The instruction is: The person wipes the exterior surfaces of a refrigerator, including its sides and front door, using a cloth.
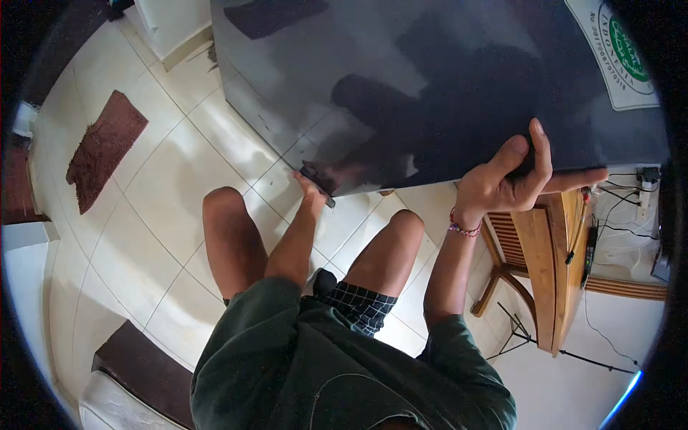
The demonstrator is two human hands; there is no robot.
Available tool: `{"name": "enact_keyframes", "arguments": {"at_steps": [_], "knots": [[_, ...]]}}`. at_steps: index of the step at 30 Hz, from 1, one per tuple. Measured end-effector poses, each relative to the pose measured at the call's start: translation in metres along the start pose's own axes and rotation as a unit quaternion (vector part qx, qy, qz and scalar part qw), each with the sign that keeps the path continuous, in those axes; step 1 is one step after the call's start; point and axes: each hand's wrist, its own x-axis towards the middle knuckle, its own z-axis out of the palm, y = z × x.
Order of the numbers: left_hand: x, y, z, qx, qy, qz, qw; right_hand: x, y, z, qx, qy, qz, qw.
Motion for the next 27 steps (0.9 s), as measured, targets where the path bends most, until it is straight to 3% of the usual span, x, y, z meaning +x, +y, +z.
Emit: {"name": "enact_keyframes", "arguments": {"at_steps": [4, 5, 8, 12, 17, 21, 23, 27], "knots": [[-0.03, -0.005, 0.017, 0.002, -0.008, -0.004, 1.0, 0.004, -0.003, 0.001, -0.006, 0.006, -0.003, 1.0], [-0.061, -0.004, 0.041, 0.034, 0.035, -0.027, 0.998, 0.005, -0.005, 0.0, -0.008, 0.004, -0.008, 1.0], [-0.125, 0.0, 0.087, -0.028, -0.039, -0.117, 0.992, 0.014, -0.017, 0.0, -0.042, 0.004, -0.039, 0.998], [-0.148, -0.001, 0.106, 0.033, -0.17, -0.105, 0.979, 0.023, -0.01, -0.005, -0.002, 0.008, -0.067, 0.998], [-0.248, -0.003, 0.206, 0.048, -0.099, -0.156, 0.982, 0.022, -0.007, -0.003, 0.032, 0.023, -0.064, 0.997], [-0.306, 0.001, 0.25, 0.059, -0.137, -0.18, 0.972, 0.021, -0.003, 0.004, 0.06, 0.047, -0.066, 0.995], [-0.321, -0.004, 0.257, 0.03, -0.148, -0.171, 0.974, 0.021, -0.002, 0.004, 0.072, 0.051, -0.072, 0.993], [-0.313, -0.014, 0.239, -0.054, -0.064, -0.153, 0.985, 0.017, 0.002, 0.004, 0.068, 0.051, -0.089, 0.992]]}}
